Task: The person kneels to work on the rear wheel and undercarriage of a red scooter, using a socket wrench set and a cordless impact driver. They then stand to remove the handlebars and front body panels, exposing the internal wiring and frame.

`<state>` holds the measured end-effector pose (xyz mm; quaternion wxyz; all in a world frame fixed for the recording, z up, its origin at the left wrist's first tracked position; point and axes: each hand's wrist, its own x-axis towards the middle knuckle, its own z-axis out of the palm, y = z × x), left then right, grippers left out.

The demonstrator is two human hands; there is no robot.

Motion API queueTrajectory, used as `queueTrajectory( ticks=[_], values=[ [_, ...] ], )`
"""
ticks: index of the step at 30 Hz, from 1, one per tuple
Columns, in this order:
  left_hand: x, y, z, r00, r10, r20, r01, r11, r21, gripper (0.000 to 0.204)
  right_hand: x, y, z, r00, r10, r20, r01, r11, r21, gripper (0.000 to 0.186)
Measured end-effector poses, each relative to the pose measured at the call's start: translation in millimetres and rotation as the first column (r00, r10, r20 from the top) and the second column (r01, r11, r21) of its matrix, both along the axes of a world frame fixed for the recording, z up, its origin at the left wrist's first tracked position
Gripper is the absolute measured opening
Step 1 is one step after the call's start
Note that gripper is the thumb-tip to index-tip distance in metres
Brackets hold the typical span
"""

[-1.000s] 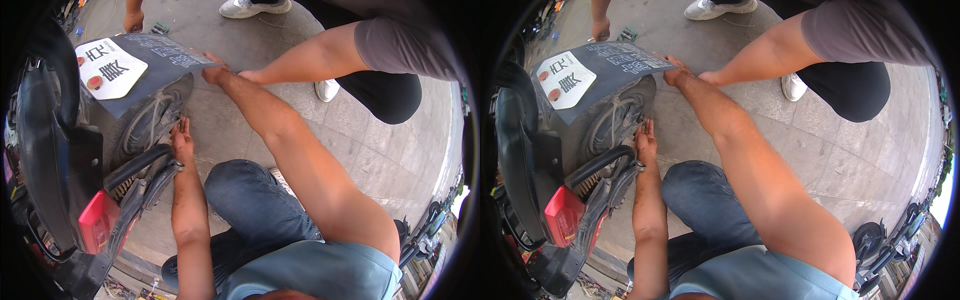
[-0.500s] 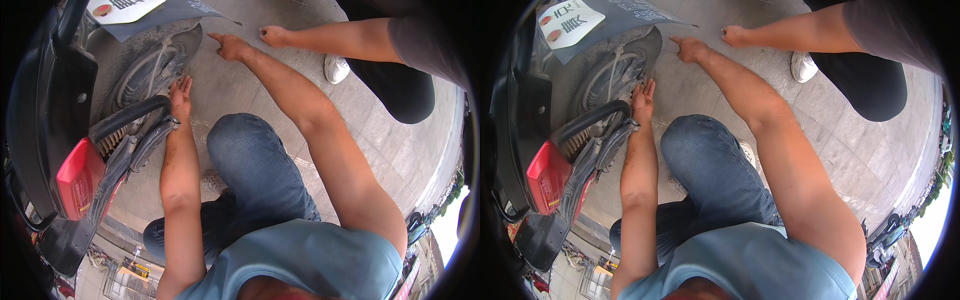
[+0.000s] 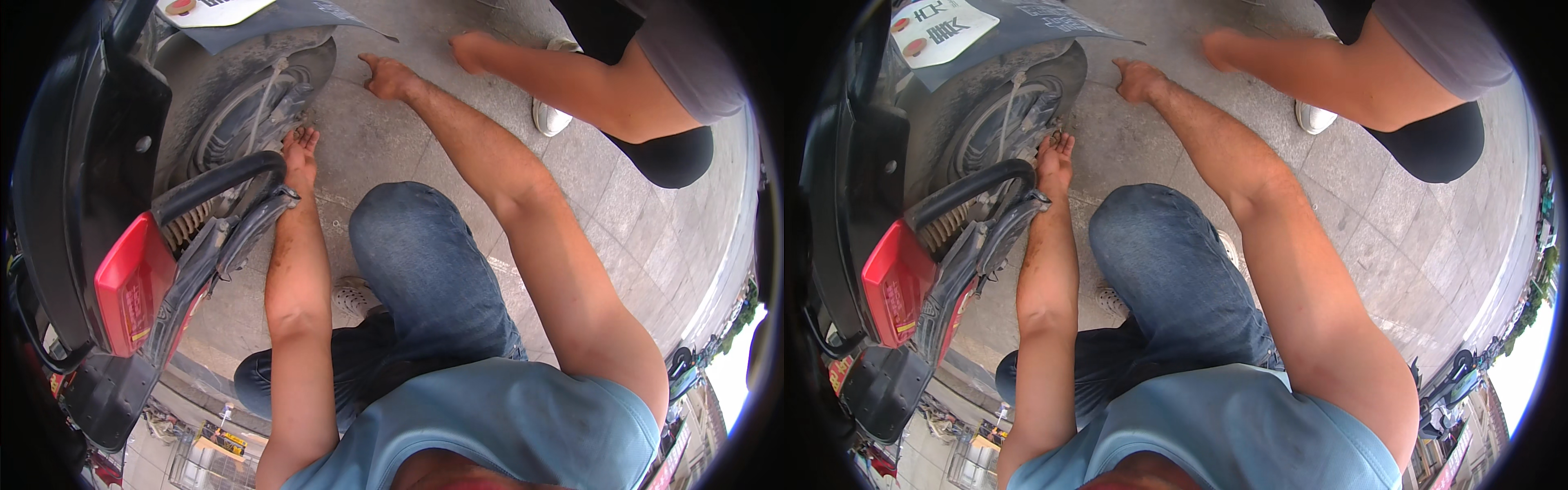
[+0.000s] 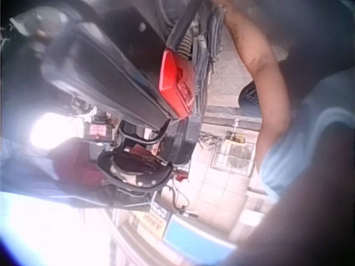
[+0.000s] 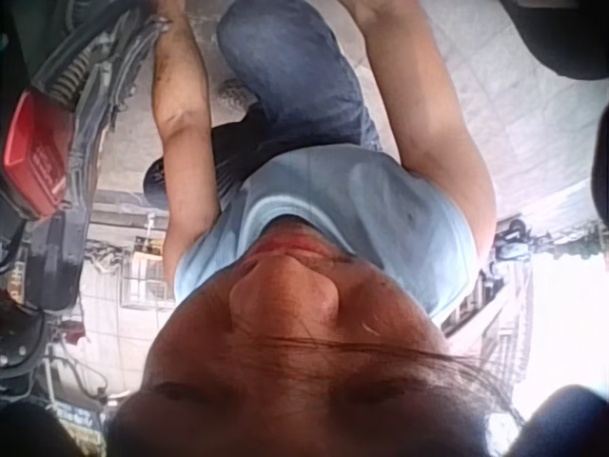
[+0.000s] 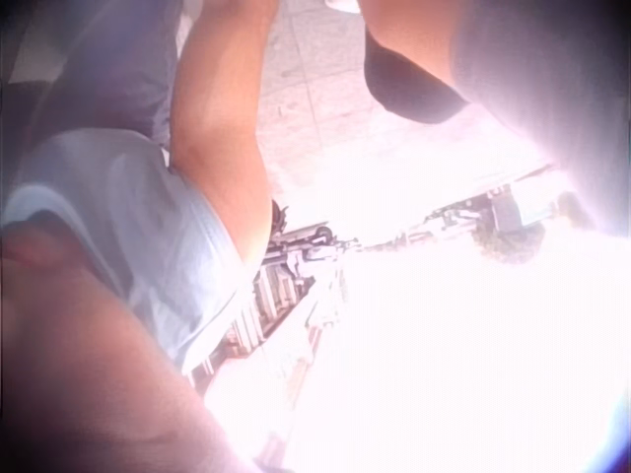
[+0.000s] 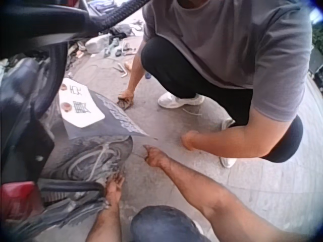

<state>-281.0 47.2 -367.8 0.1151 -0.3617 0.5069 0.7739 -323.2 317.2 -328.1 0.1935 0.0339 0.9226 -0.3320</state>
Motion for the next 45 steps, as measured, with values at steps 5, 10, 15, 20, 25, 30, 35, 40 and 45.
queueTrajectory(
  ticks=[5, 10, 15, 20, 25, 30, 35, 40, 45],
  values=[
    [-5, -10, -10, 0.999, 0.039, 0.013, -0.041, 0.977, 0.209, 0.014, 0, -5, 14, 0.979, -0.112, -0.168, 0.127, 0.989, 0.08, 0.062],
    [-7, -33, -25, 0.993, -0.077, -0.093, 0.117, 0.814, 0.569, 0.015, -6, 1, 17, 0.967, -0.062, -0.249, 0.118, 0.969, 0.219, 0.061],
    [0, -31, -20, 0.994, -0.057, -0.091, 0.097, 0.844, 0.528, 0.016, 7, -3, 22, 0.965, 0.045, -0.257, 0.041, 0.947, 0.318, 0.064],
    [-4, -35, -19, 0.994, -0.056, -0.096, 0.106, 0.743, 0.661, 0.02, 58, -13, 7, 0.986, 0.156, -0.052, -0.125, 0.915, 0.384, 0.066],
    [3, -32, -11, 0.995, -0.004, -0.097, 0.071, 0.71, 0.701, 0.022, 125, -4, 9, 0.984, 0.173, -0.03, -0.156, 0.938, 0.308, 0.068],
    [2, -27, -5, 0.989, -0.06, -0.138, 0.129, 0.808, 0.575, 0.007, 177, 14, 6, 0.99, 0.015, -0.142, 0.015, 0.977, 0.212, 0.058],
    [-2, -29, -16, 0.988, -0.066, -0.137, 0.123, 0.876, 0.467, 0.007, 148, 26, -13, 0.897, -0.377, -0.229, 0.413, 0.9, 0.137, 0.046],
    [1, -34, -14, 0.988, -0.077, -0.135, 0.125, 0.908, 0.4, 0.007, 117, 7, -20, 0.764, -0.645, 0.003, 0.634, 0.753, 0.177, 0.052],
    [2, -13, -9, 0.991, -0.096, -0.092, 0.119, 0.948, 0.296, 0.007, 120, 14, -26, 0.8, -0.585, -0.132, 0.6, 0.782, 0.171, 0.058]
  ],
)
